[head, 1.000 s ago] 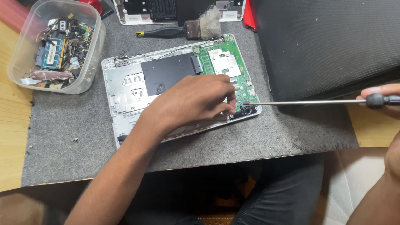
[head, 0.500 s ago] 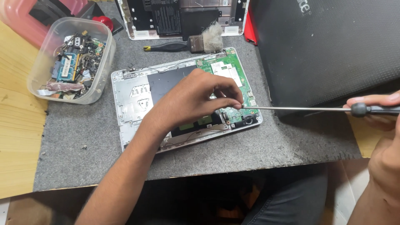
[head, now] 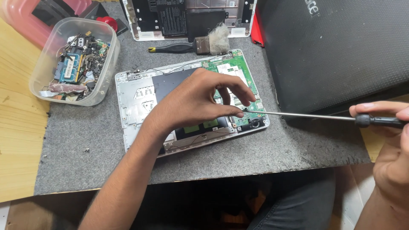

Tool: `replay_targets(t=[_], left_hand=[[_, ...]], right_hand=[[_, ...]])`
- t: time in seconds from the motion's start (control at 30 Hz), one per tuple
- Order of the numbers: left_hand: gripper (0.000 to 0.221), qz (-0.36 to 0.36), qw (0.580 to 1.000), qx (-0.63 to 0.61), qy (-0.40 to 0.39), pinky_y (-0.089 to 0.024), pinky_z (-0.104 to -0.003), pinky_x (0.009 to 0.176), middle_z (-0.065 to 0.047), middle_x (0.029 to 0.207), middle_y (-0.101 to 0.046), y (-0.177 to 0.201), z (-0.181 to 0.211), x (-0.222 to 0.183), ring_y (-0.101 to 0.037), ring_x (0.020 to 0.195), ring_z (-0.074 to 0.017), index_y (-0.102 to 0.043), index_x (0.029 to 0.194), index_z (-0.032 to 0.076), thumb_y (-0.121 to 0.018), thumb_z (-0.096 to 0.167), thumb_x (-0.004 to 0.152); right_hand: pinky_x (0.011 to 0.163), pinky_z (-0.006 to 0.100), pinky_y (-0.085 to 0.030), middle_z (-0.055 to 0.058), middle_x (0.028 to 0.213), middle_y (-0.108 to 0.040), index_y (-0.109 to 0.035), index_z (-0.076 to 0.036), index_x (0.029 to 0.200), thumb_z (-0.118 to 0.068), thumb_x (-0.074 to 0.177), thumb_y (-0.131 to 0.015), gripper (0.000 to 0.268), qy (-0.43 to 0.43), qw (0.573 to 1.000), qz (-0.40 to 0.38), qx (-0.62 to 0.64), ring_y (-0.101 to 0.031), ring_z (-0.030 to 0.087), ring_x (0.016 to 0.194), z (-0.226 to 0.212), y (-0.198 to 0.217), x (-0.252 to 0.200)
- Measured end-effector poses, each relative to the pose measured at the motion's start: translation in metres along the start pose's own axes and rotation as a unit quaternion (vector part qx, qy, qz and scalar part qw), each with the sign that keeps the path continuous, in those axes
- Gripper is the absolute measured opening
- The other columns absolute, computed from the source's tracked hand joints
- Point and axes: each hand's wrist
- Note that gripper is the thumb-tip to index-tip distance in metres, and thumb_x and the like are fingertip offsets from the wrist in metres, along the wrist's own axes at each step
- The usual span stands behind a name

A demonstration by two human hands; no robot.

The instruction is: Cleaning dust from internal laptop components using a brush and disassembling parts with a screwdriver.

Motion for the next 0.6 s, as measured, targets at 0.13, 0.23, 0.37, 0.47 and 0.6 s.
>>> replay_targets(t=[0.13,0.23,0.37,0.47,0.6], left_hand=[[0.019,-0.005,1.0,-0.004,0.007,-0.067,-0.022,0.075,-0.002,0.097,-0.08,-0.003,0.002,0.001,-0.081,0.09,-0.0119,-0.075,0.107,0.011,-0.081,0.007,0.088],[0.013,0.009,0.999,0.03,-0.014,-0.059,-0.019,0.067,0.001,0.093,-0.08,-0.004,0.002,0.001,-0.077,0.09,-0.01,-0.076,0.101,0.012,-0.075,0.005,0.09],[0.019,0.013,0.999,0.037,-0.003,-0.053,-0.017,0.057,0.001,0.092,-0.079,-0.005,0.0,0.001,-0.075,0.087,-0.0087,-0.074,0.1,0.011,-0.067,0.0,0.087],[0.017,0.031,0.999,0.043,-0.01,-0.057,-0.018,0.059,0.001,0.092,-0.079,-0.007,-0.003,0.002,-0.077,0.089,-0.0096,-0.073,0.099,0.011,-0.07,-0.001,0.087],[0.043,0.004,0.997,0.068,0.041,-0.058,-0.024,0.066,0.0,0.106,-0.083,-0.009,-0.017,-0.002,-0.075,0.068,-0.0064,-0.061,0.135,0.022,-0.072,0.013,0.095]], right_hand=[[0.116,0.05,-0.06,0.034,0.131,-0.055,-0.029,-0.004,0.136,-0.013,0.126,-0.013,0.021,-0.004,1.0,-0.003,-0.009,-0.065,0.046,0.12,-0.007,-0.004,0.0],[0.114,0.044,-0.058,0.032,0.134,-0.055,-0.031,-0.005,0.137,-0.017,0.129,-0.015,0.021,-0.011,1.0,0.009,-0.009,-0.066,0.045,0.122,-0.005,-0.007,-0.002],[0.117,0.042,-0.06,0.026,0.129,-0.058,-0.033,-0.005,0.136,-0.041,0.127,-0.029,0.038,-0.039,0.999,0.036,-0.005,-0.067,0.036,0.121,-0.021,-0.024,-0.002],[0.114,0.032,-0.062,0.02,0.125,-0.061,-0.042,-0.002,0.136,-0.065,0.118,-0.039,0.066,-0.056,0.997,0.055,0.012,-0.07,0.028,0.122,-0.02,-0.031,0.002],[0.114,0.032,-0.065,0.021,0.121,-0.065,-0.047,0.0,0.128,-0.061,0.123,-0.035,0.062,-0.057,0.998,0.035,0.005,-0.073,0.027,0.117,-0.031,-0.036,0.018]])
Point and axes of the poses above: each hand's wrist, its own x-axis towards the middle knuckle, its own y-axis out of the back of the hand, z = x × y
